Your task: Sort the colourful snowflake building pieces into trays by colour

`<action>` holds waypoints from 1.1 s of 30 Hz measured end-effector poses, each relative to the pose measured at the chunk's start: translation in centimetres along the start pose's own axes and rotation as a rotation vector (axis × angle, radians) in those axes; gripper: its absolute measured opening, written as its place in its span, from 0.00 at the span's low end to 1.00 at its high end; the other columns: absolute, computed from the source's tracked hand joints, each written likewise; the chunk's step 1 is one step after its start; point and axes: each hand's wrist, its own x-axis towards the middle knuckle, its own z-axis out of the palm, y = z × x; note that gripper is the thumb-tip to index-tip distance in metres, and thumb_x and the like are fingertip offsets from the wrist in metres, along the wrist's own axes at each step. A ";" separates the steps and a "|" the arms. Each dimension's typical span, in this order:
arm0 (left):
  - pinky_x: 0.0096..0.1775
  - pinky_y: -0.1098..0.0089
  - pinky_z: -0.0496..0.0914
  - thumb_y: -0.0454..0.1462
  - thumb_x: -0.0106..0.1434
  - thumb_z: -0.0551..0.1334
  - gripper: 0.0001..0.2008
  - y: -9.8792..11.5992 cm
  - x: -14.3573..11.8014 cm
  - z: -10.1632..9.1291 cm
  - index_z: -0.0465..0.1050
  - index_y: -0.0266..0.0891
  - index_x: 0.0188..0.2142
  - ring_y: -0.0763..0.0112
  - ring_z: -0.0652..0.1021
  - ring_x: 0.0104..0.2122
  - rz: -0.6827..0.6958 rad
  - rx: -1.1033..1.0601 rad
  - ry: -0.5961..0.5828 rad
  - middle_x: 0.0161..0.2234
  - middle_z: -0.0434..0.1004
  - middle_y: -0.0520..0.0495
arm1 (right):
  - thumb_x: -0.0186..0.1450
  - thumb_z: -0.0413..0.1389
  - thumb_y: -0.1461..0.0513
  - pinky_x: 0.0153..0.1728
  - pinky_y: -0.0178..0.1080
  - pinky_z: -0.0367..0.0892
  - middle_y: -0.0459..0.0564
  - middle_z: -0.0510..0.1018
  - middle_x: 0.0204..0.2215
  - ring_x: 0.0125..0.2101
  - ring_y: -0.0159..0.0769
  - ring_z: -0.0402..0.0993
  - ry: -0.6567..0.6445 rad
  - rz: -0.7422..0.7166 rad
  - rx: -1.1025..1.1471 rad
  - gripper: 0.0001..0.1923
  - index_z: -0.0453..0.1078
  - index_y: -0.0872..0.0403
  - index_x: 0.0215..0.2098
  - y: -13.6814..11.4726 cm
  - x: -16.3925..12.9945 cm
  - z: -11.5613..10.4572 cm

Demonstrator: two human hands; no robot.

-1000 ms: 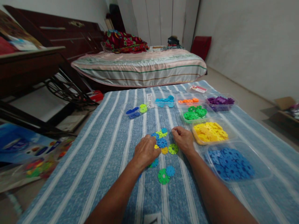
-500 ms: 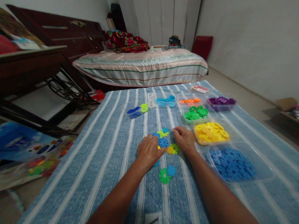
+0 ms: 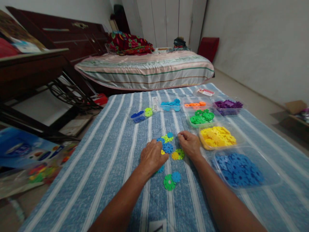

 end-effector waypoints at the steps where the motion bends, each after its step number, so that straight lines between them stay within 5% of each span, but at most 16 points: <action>1: 0.40 0.63 0.68 0.42 0.58 0.59 0.10 -0.1 0.0 0.0 0.71 0.37 0.35 0.56 0.74 0.42 0.006 0.000 0.002 0.38 0.73 0.41 | 0.61 0.49 0.53 0.29 0.34 0.59 0.45 0.74 0.21 0.25 0.34 0.70 0.002 0.002 0.001 0.16 0.75 0.51 0.31 0.0 0.0 0.0; 9: 0.40 0.63 0.67 0.48 0.60 0.59 0.15 -0.3 -0.3 0.3 0.72 0.38 0.35 0.58 0.74 0.40 0.029 -0.003 0.034 0.38 0.72 0.42 | 0.62 0.49 0.53 0.30 0.34 0.59 0.45 0.75 0.22 0.26 0.34 0.71 -0.006 0.006 -0.004 0.15 0.75 0.51 0.32 -0.1 0.0 0.0; 19: 0.46 0.56 0.66 0.53 0.58 0.60 0.23 3.3 -1.0 0.4 0.71 0.36 0.42 0.50 0.70 0.48 -0.068 0.047 0.061 0.44 0.71 0.38 | 0.62 0.49 0.53 0.30 0.34 0.60 0.45 0.75 0.22 0.26 0.34 0.71 -0.011 0.009 -0.016 0.15 0.75 0.51 0.32 -0.2 -0.1 -0.1; 33: 0.47 0.63 0.66 0.34 0.61 0.55 0.08 -1.4 -1.4 1.3 0.71 0.39 0.38 0.62 0.71 0.43 0.228 -0.180 0.076 0.41 0.71 0.44 | 0.62 0.49 0.53 0.29 0.34 0.60 0.45 0.75 0.21 0.26 0.34 0.70 0.002 -0.004 -0.037 0.15 0.76 0.51 0.33 0.0 -0.1 -0.1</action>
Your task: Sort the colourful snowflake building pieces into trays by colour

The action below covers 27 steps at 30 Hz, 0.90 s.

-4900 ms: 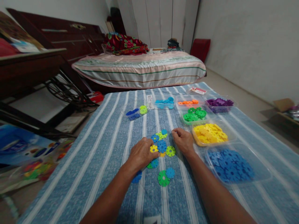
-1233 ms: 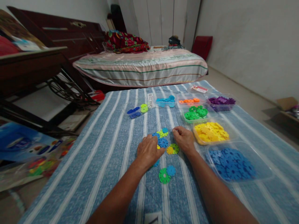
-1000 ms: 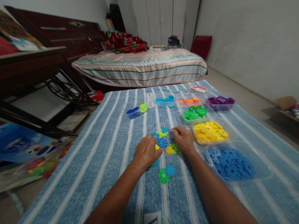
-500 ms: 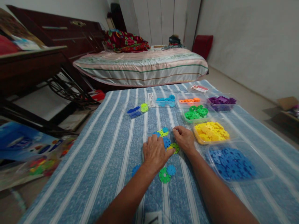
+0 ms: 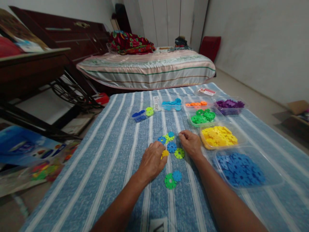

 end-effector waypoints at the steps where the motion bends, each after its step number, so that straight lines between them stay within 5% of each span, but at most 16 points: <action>1: 0.47 0.63 0.66 0.34 0.61 0.55 0.08 -0.1 0.0 0.0 0.71 0.39 0.38 0.62 0.71 0.43 0.008 -0.018 0.001 0.41 0.71 0.44 | 0.62 0.49 0.53 0.29 0.34 0.60 0.45 0.75 0.21 0.26 0.34 0.70 -0.003 -0.002 0.004 0.15 0.76 0.51 0.33 0.0 0.0 0.0; 13: 0.49 0.65 0.66 0.32 0.59 0.56 0.05 -1.7 -0.6 -0.9 0.70 0.38 0.33 0.65 0.73 0.44 -0.034 -0.240 0.075 0.41 0.73 0.44 | 0.61 0.49 0.53 0.29 0.34 0.59 0.44 0.74 0.21 0.25 0.33 0.69 -0.008 0.014 0.031 0.16 0.76 0.51 0.32 -0.1 -0.1 -0.1; 19: 0.41 0.66 0.68 0.37 0.60 0.57 0.06 -1.4 -0.9 -1.5 0.70 0.39 0.29 0.65 0.74 0.38 -0.158 -0.153 0.059 0.33 0.72 0.47 | 0.61 0.49 0.53 0.29 0.34 0.60 0.44 0.74 0.21 0.25 0.34 0.70 0.007 0.002 0.020 0.16 0.76 0.51 0.32 -0.1 -0.1 0.0; 27: 0.45 0.64 0.66 0.38 0.58 0.61 0.08 -0.4 -0.8 -1.2 0.74 0.39 0.36 0.62 0.73 0.42 -0.187 -0.061 0.034 0.37 0.73 0.45 | 0.61 0.49 0.53 0.30 0.34 0.61 0.44 0.74 0.21 0.25 0.33 0.69 -0.005 0.004 0.044 0.15 0.75 0.50 0.32 -0.1 -0.1 -0.1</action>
